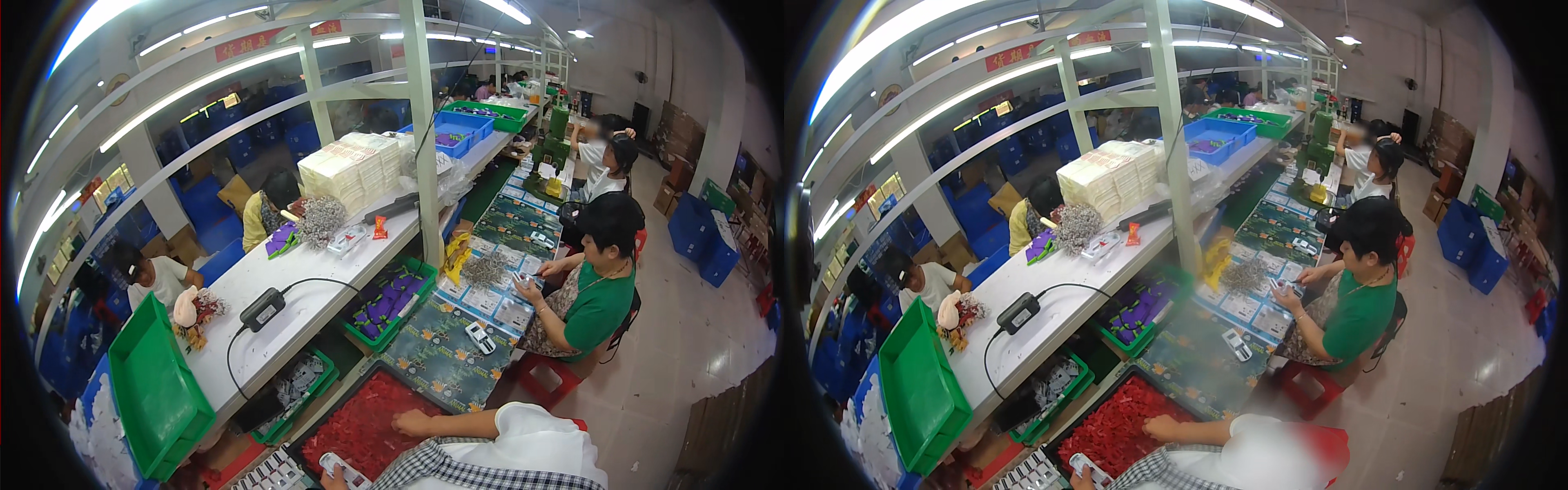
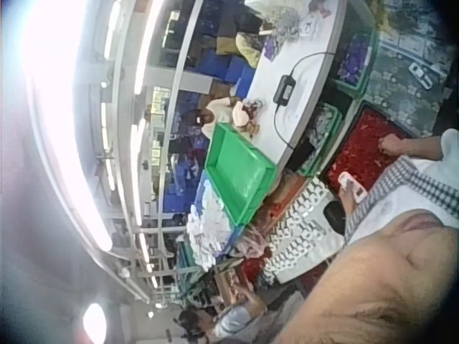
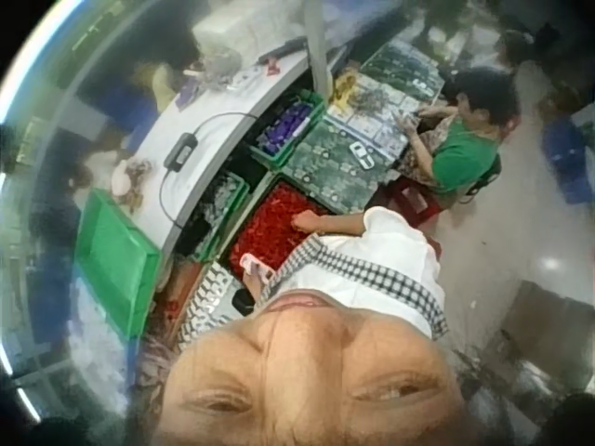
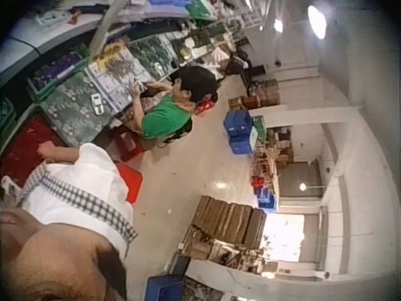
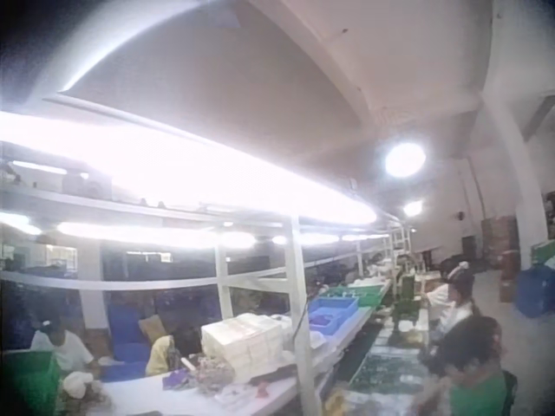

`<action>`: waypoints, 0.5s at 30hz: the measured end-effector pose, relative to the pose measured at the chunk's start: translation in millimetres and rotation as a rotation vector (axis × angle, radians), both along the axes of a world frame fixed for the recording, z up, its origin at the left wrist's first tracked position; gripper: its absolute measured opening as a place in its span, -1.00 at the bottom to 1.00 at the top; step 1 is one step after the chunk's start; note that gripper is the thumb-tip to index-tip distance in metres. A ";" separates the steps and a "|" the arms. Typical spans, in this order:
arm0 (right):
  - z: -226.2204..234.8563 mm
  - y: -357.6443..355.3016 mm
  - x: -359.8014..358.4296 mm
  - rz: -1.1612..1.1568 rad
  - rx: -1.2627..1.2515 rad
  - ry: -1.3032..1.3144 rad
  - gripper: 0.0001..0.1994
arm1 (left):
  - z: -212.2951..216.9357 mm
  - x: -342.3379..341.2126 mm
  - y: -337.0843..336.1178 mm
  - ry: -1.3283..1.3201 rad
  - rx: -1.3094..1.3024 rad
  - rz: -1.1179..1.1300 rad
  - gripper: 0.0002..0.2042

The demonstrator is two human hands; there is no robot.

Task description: The person takes toy car bodies from the table, fits red plastic pieces into the car bodies by hand, and places the assembled car bodies on the table.

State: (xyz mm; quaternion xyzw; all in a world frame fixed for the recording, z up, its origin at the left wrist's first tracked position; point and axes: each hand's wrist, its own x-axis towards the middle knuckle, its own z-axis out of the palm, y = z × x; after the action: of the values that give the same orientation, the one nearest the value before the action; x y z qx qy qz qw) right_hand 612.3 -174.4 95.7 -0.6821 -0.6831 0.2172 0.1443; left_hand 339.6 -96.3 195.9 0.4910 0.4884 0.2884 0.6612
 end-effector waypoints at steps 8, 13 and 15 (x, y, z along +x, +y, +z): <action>15.1 -1.1 3.9 -0.042 0.055 -0.141 -0.85 | -8.6 7.1 5.5 0.070 -0.151 -0.031 -0.72; 68.1 -2.7 -6.6 -0.281 0.122 0.649 -0.91 | 30.4 37.8 -12.3 0.055 -0.122 -0.098 -0.73; 115.2 -2.6 -18.9 -0.156 0.112 0.744 -0.86 | 26.1 42.3 -19.2 -0.076 -0.156 -0.085 -0.67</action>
State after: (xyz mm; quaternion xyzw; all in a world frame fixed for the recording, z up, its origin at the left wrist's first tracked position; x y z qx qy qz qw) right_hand 593.5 -177.0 210.9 -0.5977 -0.5410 0.4004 0.4355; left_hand 381.8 -115.5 222.0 0.4469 0.4626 0.2399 0.7271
